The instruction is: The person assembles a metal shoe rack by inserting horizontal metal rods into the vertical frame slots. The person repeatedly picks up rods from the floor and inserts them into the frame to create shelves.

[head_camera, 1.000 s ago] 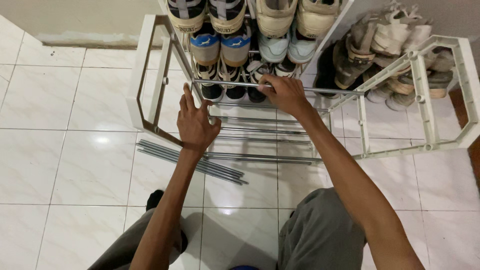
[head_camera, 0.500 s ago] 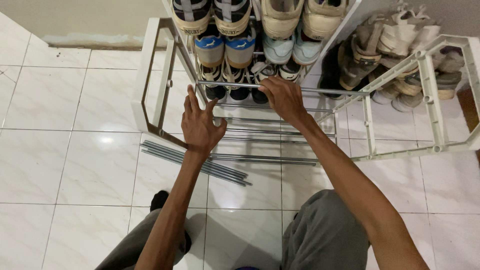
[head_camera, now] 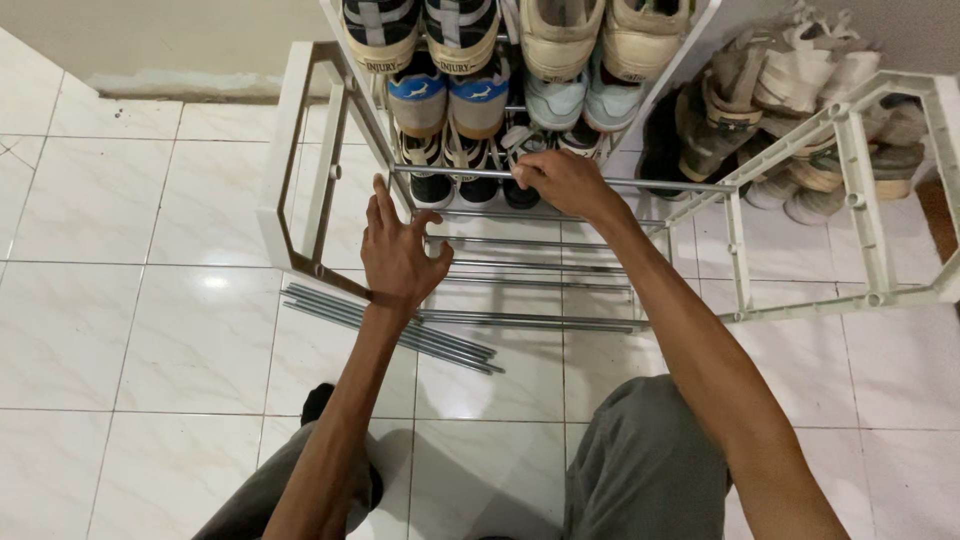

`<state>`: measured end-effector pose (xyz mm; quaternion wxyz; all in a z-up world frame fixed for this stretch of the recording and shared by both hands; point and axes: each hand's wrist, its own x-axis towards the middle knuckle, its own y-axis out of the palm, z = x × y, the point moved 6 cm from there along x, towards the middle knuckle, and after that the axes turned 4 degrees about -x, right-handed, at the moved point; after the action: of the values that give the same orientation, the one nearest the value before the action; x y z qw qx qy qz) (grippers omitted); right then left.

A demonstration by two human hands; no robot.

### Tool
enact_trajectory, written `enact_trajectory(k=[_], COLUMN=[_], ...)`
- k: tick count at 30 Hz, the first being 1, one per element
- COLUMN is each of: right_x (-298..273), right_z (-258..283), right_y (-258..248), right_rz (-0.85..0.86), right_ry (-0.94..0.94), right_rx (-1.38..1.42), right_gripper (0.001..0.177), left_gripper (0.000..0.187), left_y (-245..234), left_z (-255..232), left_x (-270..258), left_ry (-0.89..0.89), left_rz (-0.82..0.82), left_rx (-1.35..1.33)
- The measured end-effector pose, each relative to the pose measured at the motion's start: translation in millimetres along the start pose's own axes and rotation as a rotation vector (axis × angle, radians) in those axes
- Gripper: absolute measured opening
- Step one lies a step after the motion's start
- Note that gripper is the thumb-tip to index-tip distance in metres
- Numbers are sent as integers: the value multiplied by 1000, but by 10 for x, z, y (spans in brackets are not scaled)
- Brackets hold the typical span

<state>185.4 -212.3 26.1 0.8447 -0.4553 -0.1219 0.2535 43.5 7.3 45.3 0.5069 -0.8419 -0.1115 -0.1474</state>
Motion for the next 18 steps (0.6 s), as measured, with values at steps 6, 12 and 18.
enact_trajectory(k=[6,12,18], right_x=[-24,-268,-798], right_z=[62,241,9], right_y=[-30,-172,-495], right_rz=[-31,-266,-570], right_ry=[70,-167,-175], right_rx=[-73,22,-179], right_gripper=[43,23,12], left_gripper=[50,51,50], left_y=[58,140,288], left_z=[19,40,-169], left_x=[-3,3,-27], left_ry=[-10,8,74], left_rz=[16,-18,-103], left_rx=[41,83,160])
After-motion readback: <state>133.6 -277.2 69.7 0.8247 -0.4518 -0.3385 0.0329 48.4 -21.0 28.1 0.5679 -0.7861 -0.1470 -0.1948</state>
